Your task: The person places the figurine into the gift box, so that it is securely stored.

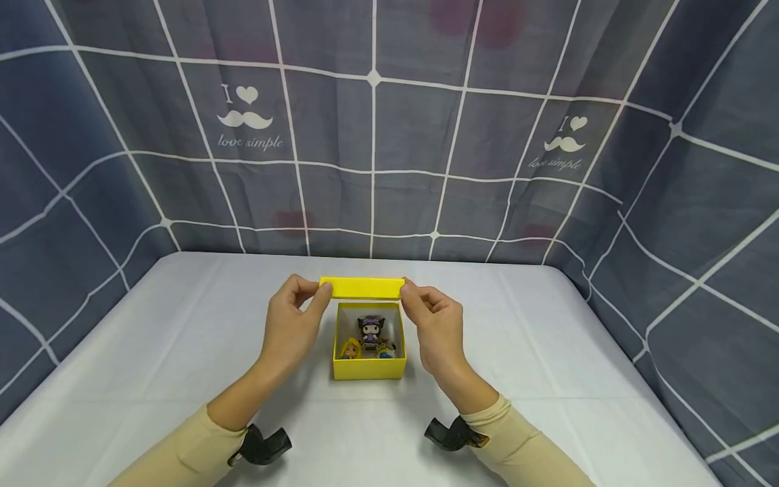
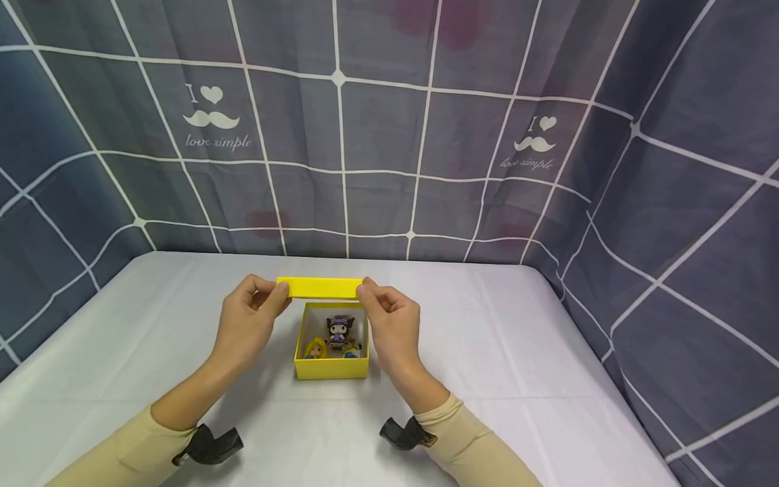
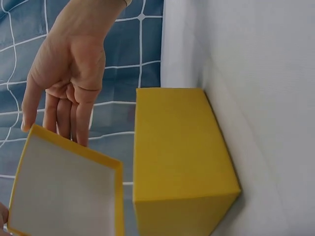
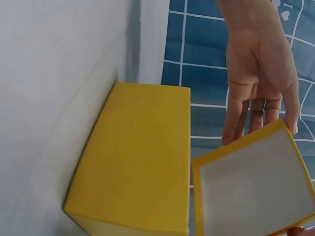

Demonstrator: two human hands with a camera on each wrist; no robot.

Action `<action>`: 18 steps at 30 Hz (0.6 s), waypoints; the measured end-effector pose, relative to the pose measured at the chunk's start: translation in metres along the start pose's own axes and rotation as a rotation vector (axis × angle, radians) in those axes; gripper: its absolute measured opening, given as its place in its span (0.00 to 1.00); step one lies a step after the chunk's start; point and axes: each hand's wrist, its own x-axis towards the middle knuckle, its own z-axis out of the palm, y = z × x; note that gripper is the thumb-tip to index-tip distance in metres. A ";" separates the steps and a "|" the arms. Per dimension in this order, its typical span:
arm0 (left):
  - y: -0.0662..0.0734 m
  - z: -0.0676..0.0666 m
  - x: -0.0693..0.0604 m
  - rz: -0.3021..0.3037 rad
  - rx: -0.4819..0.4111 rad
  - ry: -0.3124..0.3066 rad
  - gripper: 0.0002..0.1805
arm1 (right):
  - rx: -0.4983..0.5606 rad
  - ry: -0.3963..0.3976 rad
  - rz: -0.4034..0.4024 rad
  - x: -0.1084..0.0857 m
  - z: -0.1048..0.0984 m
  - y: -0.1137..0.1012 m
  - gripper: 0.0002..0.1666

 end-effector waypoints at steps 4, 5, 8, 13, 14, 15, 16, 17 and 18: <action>-0.005 -0.003 -0.005 -0.011 -0.031 -0.016 0.14 | -0.032 -0.021 -0.011 -0.003 -0.004 0.004 0.14; -0.007 -0.004 -0.007 -0.002 -0.049 -0.025 0.13 | -0.044 -0.024 -0.012 -0.004 -0.006 0.005 0.13; -0.014 -0.005 -0.013 0.036 -0.118 -0.059 0.11 | -0.083 -0.032 -0.003 -0.008 -0.012 0.008 0.12; -0.026 -0.006 -0.025 0.065 -0.166 -0.115 0.09 | -0.175 -0.077 0.048 -0.016 -0.023 0.012 0.13; -0.028 -0.007 -0.027 0.061 -0.163 -0.125 0.08 | -0.190 -0.088 0.061 -0.017 -0.025 0.012 0.14; -0.029 -0.008 -0.030 0.060 -0.151 -0.135 0.08 | -0.209 -0.095 0.075 -0.019 -0.027 0.013 0.14; -0.031 -0.008 -0.032 0.057 -0.140 -0.143 0.08 | -0.229 -0.102 0.084 -0.021 -0.029 0.014 0.14; -0.032 -0.008 -0.034 0.057 -0.124 -0.149 0.08 | -0.249 -0.108 0.090 -0.023 -0.031 0.016 0.14; -0.033 -0.009 -0.035 0.059 -0.104 -0.155 0.08 | -0.261 -0.113 0.092 -0.025 -0.032 0.017 0.14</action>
